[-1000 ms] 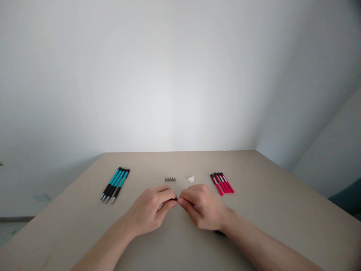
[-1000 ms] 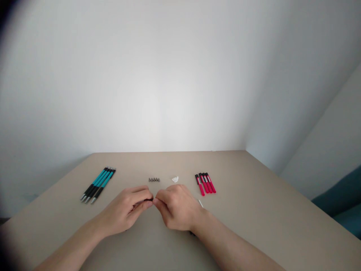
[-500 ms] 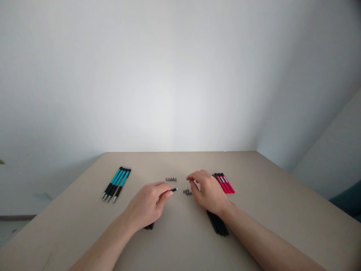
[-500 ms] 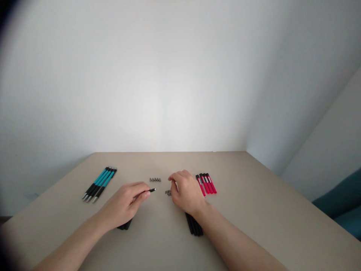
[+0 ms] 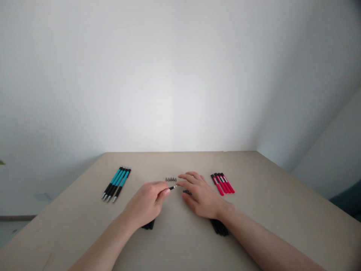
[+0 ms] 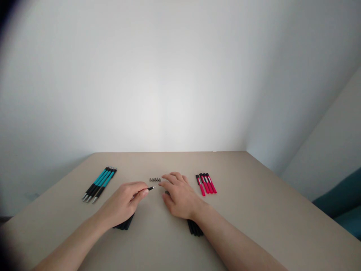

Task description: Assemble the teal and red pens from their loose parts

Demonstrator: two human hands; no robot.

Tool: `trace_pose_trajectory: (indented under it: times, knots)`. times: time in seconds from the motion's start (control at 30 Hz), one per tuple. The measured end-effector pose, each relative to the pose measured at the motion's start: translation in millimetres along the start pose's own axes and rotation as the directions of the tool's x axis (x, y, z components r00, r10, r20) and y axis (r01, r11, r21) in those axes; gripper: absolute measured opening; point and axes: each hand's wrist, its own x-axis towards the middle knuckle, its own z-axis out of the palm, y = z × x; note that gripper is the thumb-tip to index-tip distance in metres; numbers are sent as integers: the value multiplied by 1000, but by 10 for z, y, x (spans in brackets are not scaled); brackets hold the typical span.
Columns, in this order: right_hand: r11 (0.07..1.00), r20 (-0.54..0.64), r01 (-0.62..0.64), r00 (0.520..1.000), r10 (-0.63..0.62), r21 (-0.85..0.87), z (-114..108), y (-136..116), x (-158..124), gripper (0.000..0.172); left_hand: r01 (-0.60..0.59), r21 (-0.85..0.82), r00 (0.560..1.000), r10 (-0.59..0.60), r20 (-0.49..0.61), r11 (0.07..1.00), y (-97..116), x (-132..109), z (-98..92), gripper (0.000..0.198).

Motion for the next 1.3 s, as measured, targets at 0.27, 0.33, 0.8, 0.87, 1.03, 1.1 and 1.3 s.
trace_pose_trajectory:
  times: [0.27, 0.33, 0.8, 0.87, 1.03, 1.1, 1.3]
  knots:
    - [1000, 53, -17, 998, 17, -7, -21, -20, 2, 41, 67, 31, 997, -66, -24, 997, 8, 22, -5, 30]
    - [1000, 14, -14, 1000, 14, -5, -15, -9, 2, 39, 90, 58, 996, -89, -22, 994, -13, 23, -11, 29]
    - [999, -142, 15, 990, -8, 43, 0, -5, 16, 27, 123, 196, 949, -173, 263, 973, -100, -69, -168, 8]
    - [999, -147, 18, 989, -12, 42, 5, -2, 17, 27, 129, 206, 939, -187, 290, 970, -96, -62, -172, 9]
    - [999, -171, 30, 985, -22, 43, 13, 8, 18, 25, 129, 221, 926, -197, 322, 967, -84, -54, -173, 13]
    - [998, -178, 34, 984, -25, 46, 14, 7, 20, 24, 127, 222, 926, -195, 324, 967, -84, -57, -168, 13]
    - [998, -192, 44, 981, -34, 51, 18, 14, 25, 22, 100, 217, 934, -167, 315, 971, -96, -71, -129, 16]
